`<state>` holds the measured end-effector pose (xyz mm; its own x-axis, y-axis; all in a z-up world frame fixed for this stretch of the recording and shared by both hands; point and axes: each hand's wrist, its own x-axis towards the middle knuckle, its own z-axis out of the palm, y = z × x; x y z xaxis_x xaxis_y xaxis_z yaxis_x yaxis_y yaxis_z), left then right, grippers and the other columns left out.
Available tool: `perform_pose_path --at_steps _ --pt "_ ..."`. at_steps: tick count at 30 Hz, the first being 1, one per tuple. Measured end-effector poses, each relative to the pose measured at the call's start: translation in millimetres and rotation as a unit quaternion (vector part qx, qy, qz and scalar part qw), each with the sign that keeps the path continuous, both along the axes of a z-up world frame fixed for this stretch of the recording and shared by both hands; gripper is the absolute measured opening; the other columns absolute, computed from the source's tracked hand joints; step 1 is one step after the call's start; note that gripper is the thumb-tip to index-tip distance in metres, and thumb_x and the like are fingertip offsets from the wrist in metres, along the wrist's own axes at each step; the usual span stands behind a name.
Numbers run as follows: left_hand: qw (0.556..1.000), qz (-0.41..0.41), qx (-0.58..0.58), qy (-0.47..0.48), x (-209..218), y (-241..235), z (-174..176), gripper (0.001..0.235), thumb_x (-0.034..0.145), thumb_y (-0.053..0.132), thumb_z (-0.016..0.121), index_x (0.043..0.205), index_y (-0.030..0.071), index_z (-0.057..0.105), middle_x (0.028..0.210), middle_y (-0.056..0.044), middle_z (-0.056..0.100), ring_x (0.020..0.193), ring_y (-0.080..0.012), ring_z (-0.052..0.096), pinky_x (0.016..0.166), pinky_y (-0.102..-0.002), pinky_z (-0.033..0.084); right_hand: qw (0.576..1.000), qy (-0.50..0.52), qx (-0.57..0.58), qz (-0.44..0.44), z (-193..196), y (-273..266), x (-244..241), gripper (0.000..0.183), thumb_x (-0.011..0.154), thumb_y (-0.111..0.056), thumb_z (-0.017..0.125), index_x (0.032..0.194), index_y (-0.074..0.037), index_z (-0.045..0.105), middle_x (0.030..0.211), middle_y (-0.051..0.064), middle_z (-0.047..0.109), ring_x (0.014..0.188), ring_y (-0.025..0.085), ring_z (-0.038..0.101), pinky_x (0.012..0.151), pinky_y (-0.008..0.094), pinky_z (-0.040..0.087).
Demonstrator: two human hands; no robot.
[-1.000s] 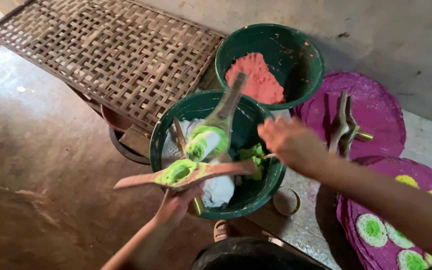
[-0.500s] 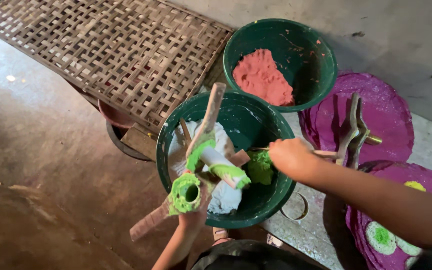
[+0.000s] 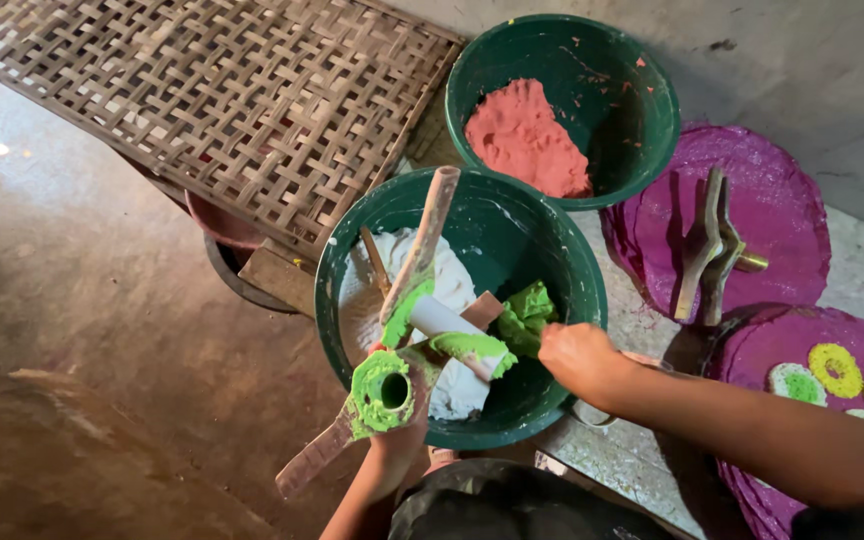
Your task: The person uses a wooden press and sticks to scoop colored food paste from bowls and shape it into ring-like patterns on purple discs.
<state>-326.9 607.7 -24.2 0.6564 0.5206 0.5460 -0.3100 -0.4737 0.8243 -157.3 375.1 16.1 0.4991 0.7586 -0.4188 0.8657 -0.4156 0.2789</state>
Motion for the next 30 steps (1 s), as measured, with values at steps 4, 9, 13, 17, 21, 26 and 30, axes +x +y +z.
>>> perform_pose_path --at_steps 4,9,13,17,21,26,30 --pt "0.974 -0.063 -0.215 -0.026 5 -5 6 0.052 0.086 0.000 0.070 0.134 0.000 0.047 0.108 -0.003 0.062 0.094 -0.0127 0.060 0.083 -0.028 0.051 0.998 0.061 0.015 -0.007 25 -7 -6 0.016 0.085 -0.008 0.062 0.097 -0.001 0.069 0.090 0.016 0.072 0.078 0.031 0.075 0.061 0.042 0.060" --pt "0.938 -0.104 -0.329 0.044 8 3 47 0.051 0.089 0.003 0.066 0.137 0.001 0.050 0.091 -0.001 0.060 0.067 -0.0110 0.055 0.054 -0.028 0.048 0.964 0.198 -0.089 -0.153 90 -14 26 0.041 0.081 -0.003 0.061 0.116 -0.020 0.074 0.106 0.011 0.074 0.098 0.033 0.069 0.081 0.048 0.056" --pt "0.965 -0.101 -0.239 0.038 19 7 93 0.056 0.094 0.017 0.070 0.146 0.004 0.055 0.101 -0.005 0.059 0.076 -0.0133 0.055 0.057 -0.030 0.047 0.915 0.375 0.128 -0.072 160 -66 75 0.035 0.088 -0.023 0.069 0.120 -0.010 0.076 0.098 0.006 0.082 0.086 0.023 0.078 0.075 0.040 0.059" --pt "0.971 0.078 0.197 0.113 45 -2 131 0.054 0.087 0.039 0.075 0.130 0.009 0.061 0.126 -0.006 0.065 0.096 -0.0224 0.066 0.066 -0.036 0.056 0.768 0.566 0.190 -0.234 187 -112 91 0.040 0.099 -0.023 0.065 0.136 -0.006 0.068 0.083 0.004 0.058 0.069 0.020 0.052 0.062 0.039 0.042" --pt "0.919 -0.018 0.364 0.148 56 -22 145 0.046 0.077 0.031 0.076 0.121 0.020 0.068 0.146 -0.005 0.062 0.107 -0.0263 0.067 0.073 -0.036 0.059 0.657 0.642 0.238 -0.316 182 -105 82 0.039 0.102 -0.023 0.066 0.135 -0.002 0.068 0.073 0.005 0.052 0.059 0.017 0.043 0.051 0.037 0.031" --pt "0.909 -0.086 0.323 0.250 66 -40 149 0.073 0.073 0.038 0.082 0.138 0.015 0.060 0.128 -0.004 0.065 0.106 -0.0261 0.066 0.082 -0.042 0.056 0.949 0.235 0.200 -0.060 224 -56 54 0.025 0.090 -0.031 0.065 0.108 -0.017 0.076 0.078 0.004 0.073 0.074 0.023 0.070 0.065 0.042 0.052" --pt "0.953 -0.232 0.040 0.193 74 -67 125 0.051 0.078 0.024 0.080 0.126 0.010 0.066 0.116 -0.005 0.074 0.105 -0.0204 0.072 0.089 -0.035 0.057 0.987 0.051 0.145 0.042 205 -13 -1 0.011 0.088 -0.019 0.058 0.092 -0.011 0.065 0.087 0.010 0.069 0.080 0.032 0.070 0.067 0.046 0.054"
